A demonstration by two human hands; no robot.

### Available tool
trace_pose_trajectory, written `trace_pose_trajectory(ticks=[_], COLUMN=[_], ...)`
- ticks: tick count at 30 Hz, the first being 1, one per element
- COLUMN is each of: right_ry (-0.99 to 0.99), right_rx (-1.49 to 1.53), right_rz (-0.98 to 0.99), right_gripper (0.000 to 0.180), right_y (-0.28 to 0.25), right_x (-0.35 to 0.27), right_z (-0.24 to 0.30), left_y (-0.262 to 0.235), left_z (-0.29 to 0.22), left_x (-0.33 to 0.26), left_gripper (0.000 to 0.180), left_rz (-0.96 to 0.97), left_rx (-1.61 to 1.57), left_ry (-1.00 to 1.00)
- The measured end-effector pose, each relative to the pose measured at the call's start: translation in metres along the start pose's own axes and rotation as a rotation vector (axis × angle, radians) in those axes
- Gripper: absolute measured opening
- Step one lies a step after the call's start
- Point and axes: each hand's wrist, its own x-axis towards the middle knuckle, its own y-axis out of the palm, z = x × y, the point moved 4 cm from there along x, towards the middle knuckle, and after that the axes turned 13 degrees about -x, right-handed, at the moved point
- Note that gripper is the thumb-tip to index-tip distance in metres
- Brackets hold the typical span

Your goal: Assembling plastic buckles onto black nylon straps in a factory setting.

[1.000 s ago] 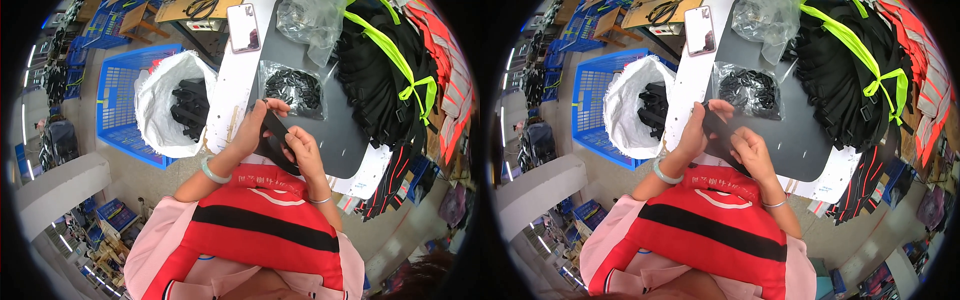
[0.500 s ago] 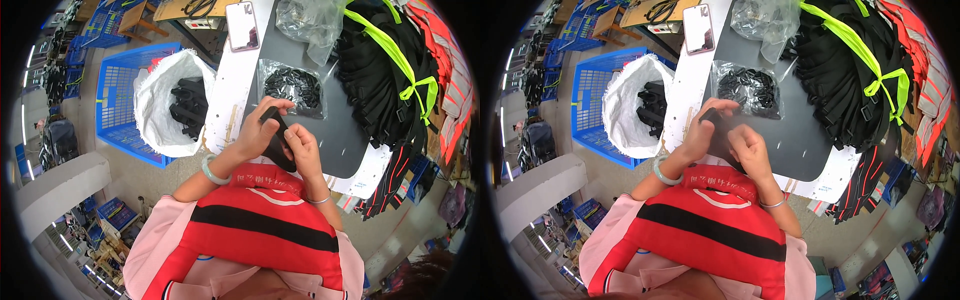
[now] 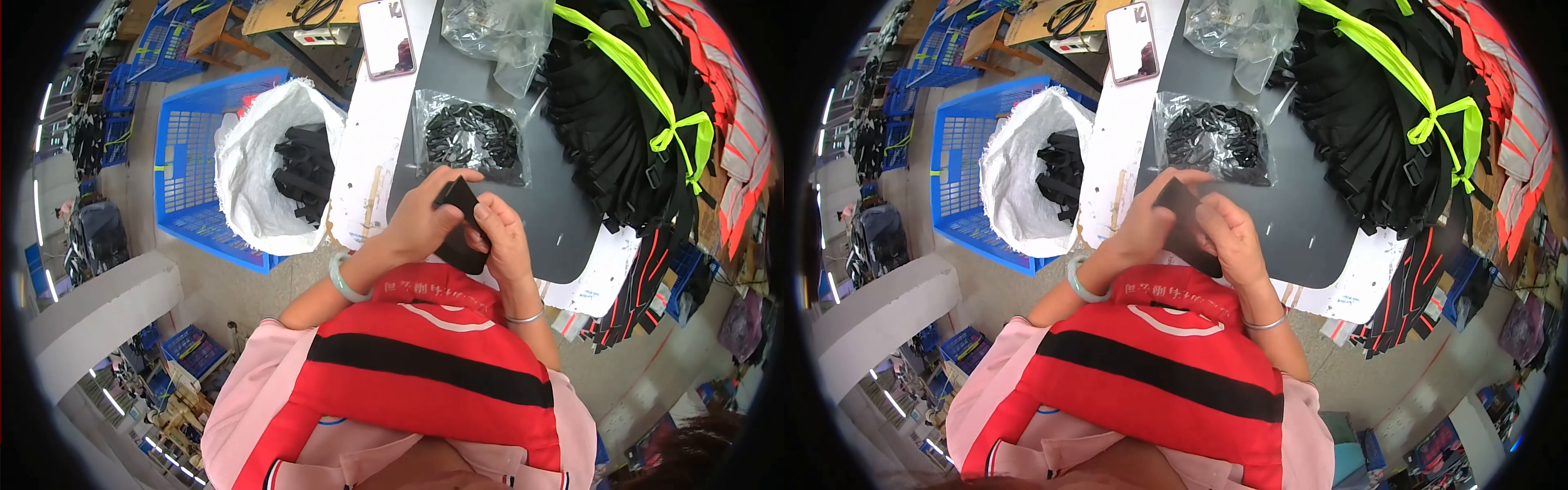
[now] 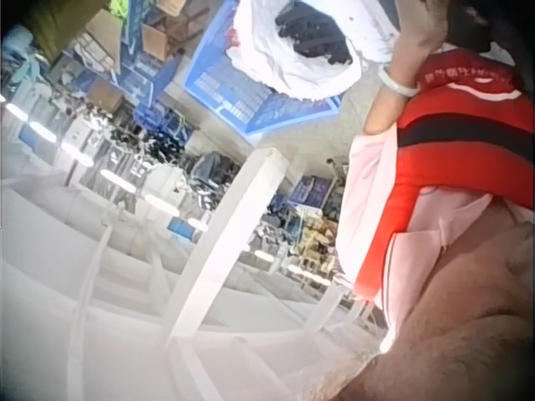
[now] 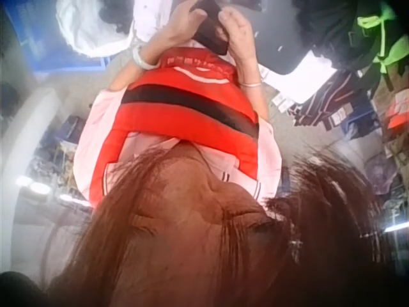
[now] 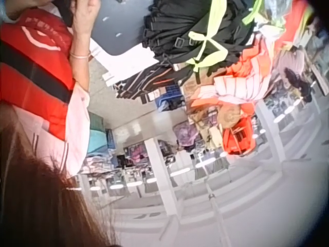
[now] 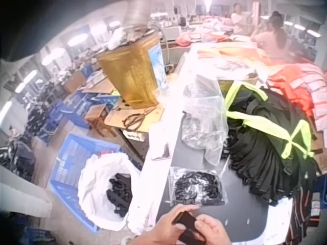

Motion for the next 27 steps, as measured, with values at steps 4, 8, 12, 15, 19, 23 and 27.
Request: trace_pose_trajectory(ticks=[4,8,12,15,19,23,27], right_ry=[0.051,0.048,0.026,-0.013,-0.038,-0.195,-0.163], right_rx=[0.074,0.034,0.005,-0.069,-0.025,-0.160,-0.362], right_rz=[0.027,0.015,0.005,0.007,0.120,-0.194,-0.013], right_gripper=[0.014,0.012,0.013,0.013,0.013,0.017,0.019], right_y=[-0.003,0.004,0.003,-0.004,0.006,0.010,-0.011], right_x=[-0.005,-0.006,-0.009,-0.008,-0.008,-0.004,-0.002], right_z=[-0.012,-0.009,-0.002,-0.002,0.001,0.015,0.012], left_y=[-0.005,-0.001,-0.002,-0.002,0.003,0.009,0.003], left_z=[0.001,-0.010,-0.016,-0.022,-0.010,0.001,-0.008], left_x=[-0.001,0.001,0.002,0.002,-0.002,-0.004,-0.004], left_gripper=[0.076,0.081,0.093,0.090,0.076,0.060,0.046], left_rz=[-0.041,-0.010,0.040,0.071,0.198,0.125,0.237], left_rx=[-0.228,-0.063,0.031,0.090,0.138,0.274,0.473], left_ry=[-0.025,0.089,0.055,0.052,-0.001,0.084,-0.161])
